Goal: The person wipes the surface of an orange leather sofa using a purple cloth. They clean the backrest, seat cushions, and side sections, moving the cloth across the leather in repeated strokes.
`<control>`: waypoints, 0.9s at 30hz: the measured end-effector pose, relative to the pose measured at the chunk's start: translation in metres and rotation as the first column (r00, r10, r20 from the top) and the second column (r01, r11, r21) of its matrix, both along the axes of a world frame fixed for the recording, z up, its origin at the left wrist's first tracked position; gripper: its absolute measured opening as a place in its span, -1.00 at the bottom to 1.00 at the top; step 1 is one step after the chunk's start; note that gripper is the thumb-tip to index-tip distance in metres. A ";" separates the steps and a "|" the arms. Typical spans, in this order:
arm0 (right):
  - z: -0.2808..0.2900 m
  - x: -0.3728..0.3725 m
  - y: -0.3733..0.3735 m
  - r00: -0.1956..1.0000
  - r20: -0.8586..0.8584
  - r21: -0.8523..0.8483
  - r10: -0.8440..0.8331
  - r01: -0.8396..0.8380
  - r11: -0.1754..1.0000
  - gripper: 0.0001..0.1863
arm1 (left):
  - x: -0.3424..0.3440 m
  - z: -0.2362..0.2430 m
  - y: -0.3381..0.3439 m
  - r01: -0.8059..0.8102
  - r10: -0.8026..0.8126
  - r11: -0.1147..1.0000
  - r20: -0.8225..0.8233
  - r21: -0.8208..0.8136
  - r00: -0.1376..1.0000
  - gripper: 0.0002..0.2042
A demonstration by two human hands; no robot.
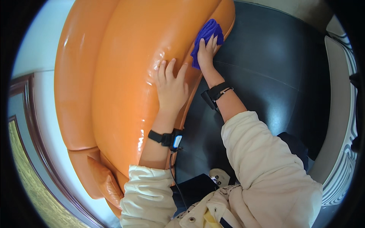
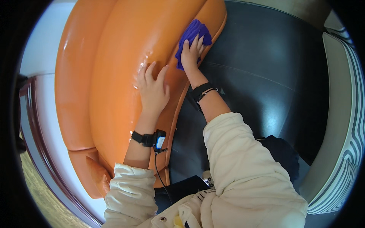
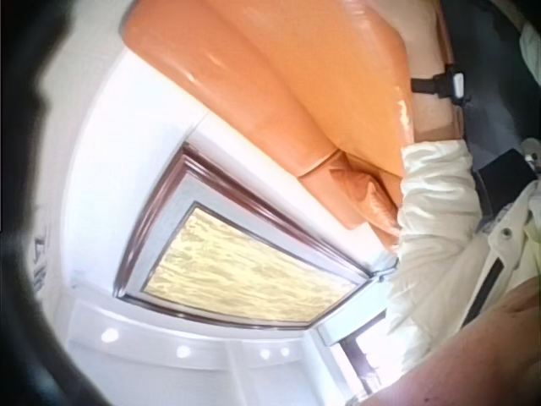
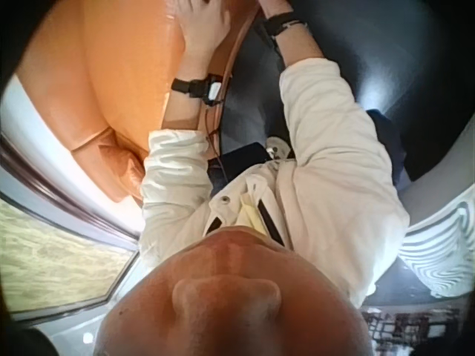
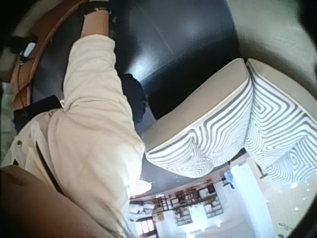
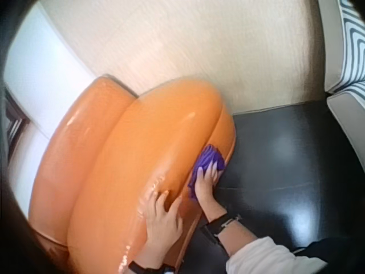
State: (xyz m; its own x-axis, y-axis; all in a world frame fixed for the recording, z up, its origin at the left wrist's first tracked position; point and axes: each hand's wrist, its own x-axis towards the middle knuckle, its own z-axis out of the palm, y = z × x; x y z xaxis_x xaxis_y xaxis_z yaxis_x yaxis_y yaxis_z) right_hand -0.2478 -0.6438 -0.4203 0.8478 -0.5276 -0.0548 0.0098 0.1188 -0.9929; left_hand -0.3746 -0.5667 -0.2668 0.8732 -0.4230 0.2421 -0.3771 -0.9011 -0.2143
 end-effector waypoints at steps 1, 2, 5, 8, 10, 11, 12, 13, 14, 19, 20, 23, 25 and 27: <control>-0.010 -0.001 0.010 0.998 0.066 -0.026 -0.021 0.023 0.999 -0.36 | -0.007 -0.008 0.009 -0.045 0.045 0.999 0.012 -0.006 0.999 -0.53; -0.018 -0.019 0.029 0.999 0.041 -0.071 0.032 -0.029 0.997 -0.37 | -0.015 -0.015 0.018 -0.086 0.086 0.996 0.026 -0.019 0.996 -0.54; -0.031 -0.114 0.117 0.977 0.027 -0.116 0.211 -0.206 0.972 -0.41 | -0.045 -0.036 0.048 -0.151 0.153 0.988 0.070 -0.030 0.986 -0.58; -0.029 -0.241 0.175 0.907 0.111 -0.430 0.405 -0.324 0.843 -0.36 | -0.086 -0.054 0.071 -0.162 0.162 0.987 0.061 -0.005 0.985 -0.60; -0.030 -0.273 0.187 0.860 0.174 -0.378 0.479 -0.391 0.839 -0.34 | -0.106 -0.062 0.078 -0.162 0.162 0.987 0.029 0.005 0.986 -0.60; -0.031 -0.272 0.187 0.866 0.150 -0.322 0.477 -0.413 0.852 -0.34 | -0.113 -0.066 0.082 -0.148 0.147 0.988 0.052 0.029 0.988 -0.62; -0.031 -0.269 0.183 0.872 0.125 -0.265 0.474 -0.431 0.863 -0.34 | -0.119 -0.070 0.088 -0.154 0.154 0.988 0.021 0.022 0.988 -0.61; -0.036 -0.247 0.178 0.896 0.075 -0.261 0.437 -0.405 0.876 -0.33 | -0.122 -0.074 0.092 -0.149 0.149 0.989 0.002 0.013 0.989 -0.59; -0.038 -0.225 0.173 0.889 -0.019 -0.188 0.457 -0.452 0.872 -0.33 | -0.123 -0.078 0.096 -0.151 0.151 0.988 -0.020 0.003 0.988 -0.58; -0.070 -0.091 0.123 0.992 0.078 -0.032 0.099 -0.097 0.995 -0.29 | -0.129 -0.094 0.102 -0.130 0.130 0.991 -0.020 0.007 0.991 -0.56; -0.075 -0.081 0.112 0.991 0.091 -0.020 0.102 -0.100 0.995 -0.30 | -0.131 -0.096 0.102 -0.106 0.103 0.993 -0.070 -0.045 0.992 -0.56; -0.087 -0.062 0.096 0.995 0.067 0.175 0.067 -0.078 0.982 -0.35 | -0.142 -0.100 0.102 -0.115 0.064 0.970 -0.233 -0.212 0.970 -0.51; -0.090 -0.080 0.103 0.994 0.107 0.279 0.003 -0.033 0.960 -0.37 | -0.149 -0.101 0.105 -0.207 0.158 0.954 -0.226 -0.215 0.961 -0.49; -0.095 -0.118 0.133 0.990 -0.131 0.462 0.044 0.022 0.887 -0.37 | -0.154 -0.104 0.110 -0.265 0.212 0.939 -0.234 -0.221 0.949 -0.49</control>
